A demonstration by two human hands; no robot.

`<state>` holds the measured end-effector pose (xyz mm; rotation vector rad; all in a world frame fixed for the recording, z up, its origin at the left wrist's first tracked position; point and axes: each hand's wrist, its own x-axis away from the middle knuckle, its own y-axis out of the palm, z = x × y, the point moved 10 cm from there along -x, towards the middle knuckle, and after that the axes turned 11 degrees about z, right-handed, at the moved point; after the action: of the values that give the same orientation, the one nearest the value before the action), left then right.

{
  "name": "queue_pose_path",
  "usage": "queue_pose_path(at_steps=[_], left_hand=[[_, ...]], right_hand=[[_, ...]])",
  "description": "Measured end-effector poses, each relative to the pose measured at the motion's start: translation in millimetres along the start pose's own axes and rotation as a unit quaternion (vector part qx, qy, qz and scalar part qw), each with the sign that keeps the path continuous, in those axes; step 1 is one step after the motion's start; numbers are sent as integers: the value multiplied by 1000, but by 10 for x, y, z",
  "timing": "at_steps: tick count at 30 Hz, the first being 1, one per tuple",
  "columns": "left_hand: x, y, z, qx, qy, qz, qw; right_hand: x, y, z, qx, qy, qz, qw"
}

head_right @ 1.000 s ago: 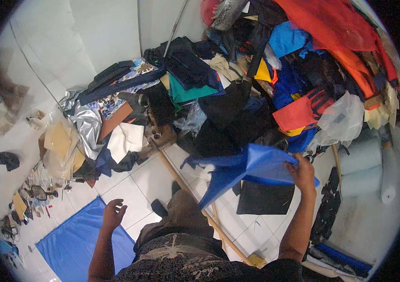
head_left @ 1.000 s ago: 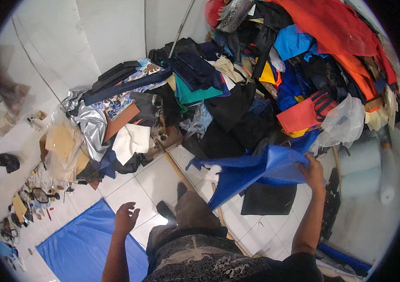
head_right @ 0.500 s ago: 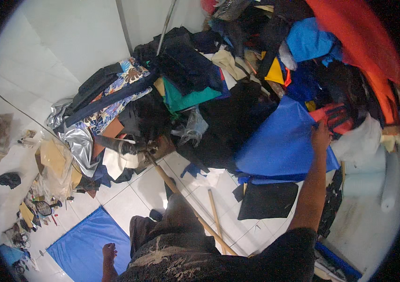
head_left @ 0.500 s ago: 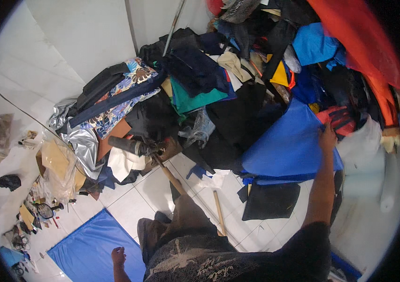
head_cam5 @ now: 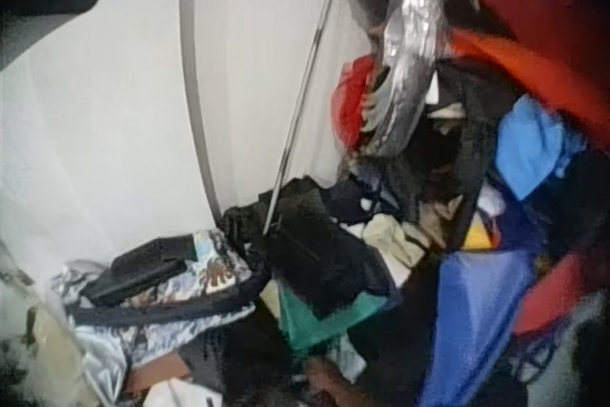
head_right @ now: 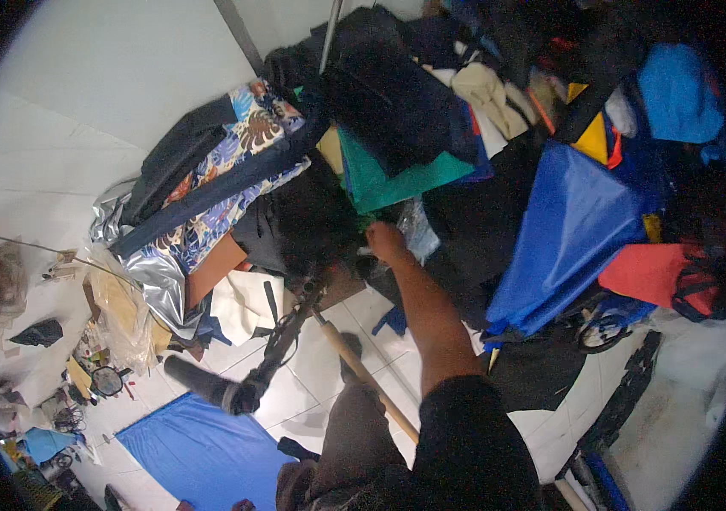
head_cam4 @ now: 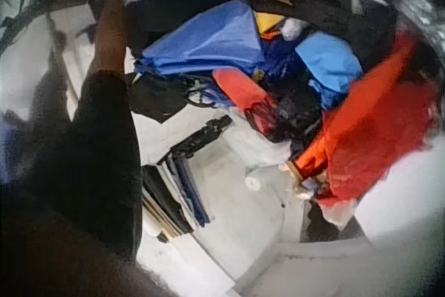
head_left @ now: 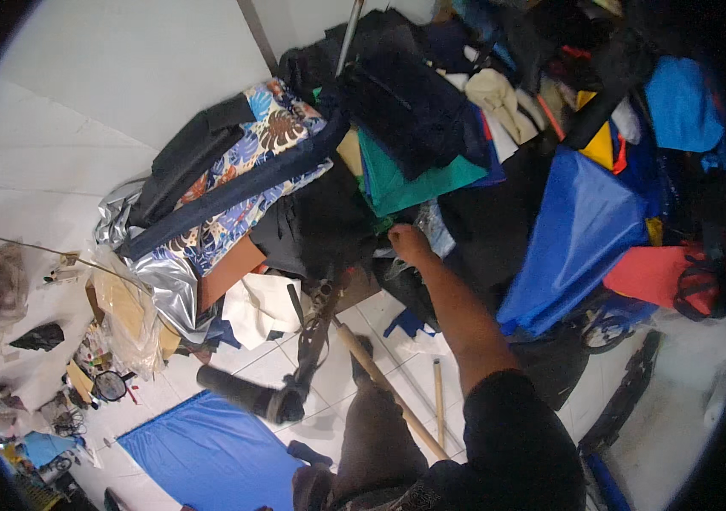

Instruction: The person folds a large blue tarp on the floor of a cluttered workshop. They smooth the tarp, fold it in half, and then fold it again into a smaller rectangle. The person also picks up a wooden stick and places it on the tarp.

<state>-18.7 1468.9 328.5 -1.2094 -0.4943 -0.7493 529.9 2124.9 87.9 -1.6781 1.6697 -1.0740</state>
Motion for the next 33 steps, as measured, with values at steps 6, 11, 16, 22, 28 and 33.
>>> queue_pose_path(at_steps=[6,11,16,22,28,33], left_hand=[[328,-367,-521,-20,-130,26,991],[535,-270,-800,-32,-174,31,984],[332,-230,-809,-48,-174,18,983],[152,-226,-854,-63,-165,4,984],[47,-161,-939,-61,-150,-8,987],[-147,-107,-901,-29,-133,-40,990]], right_hand=[[-782,977,114,-9,16,126,992],[-1080,778,53,57,166,216,960],[-1187,459,355,138,128,203,961],[-994,300,261,173,-15,289,941],[-881,-344,437,70,93,258,959],[-905,-1441,204,58,-5,406,912]])
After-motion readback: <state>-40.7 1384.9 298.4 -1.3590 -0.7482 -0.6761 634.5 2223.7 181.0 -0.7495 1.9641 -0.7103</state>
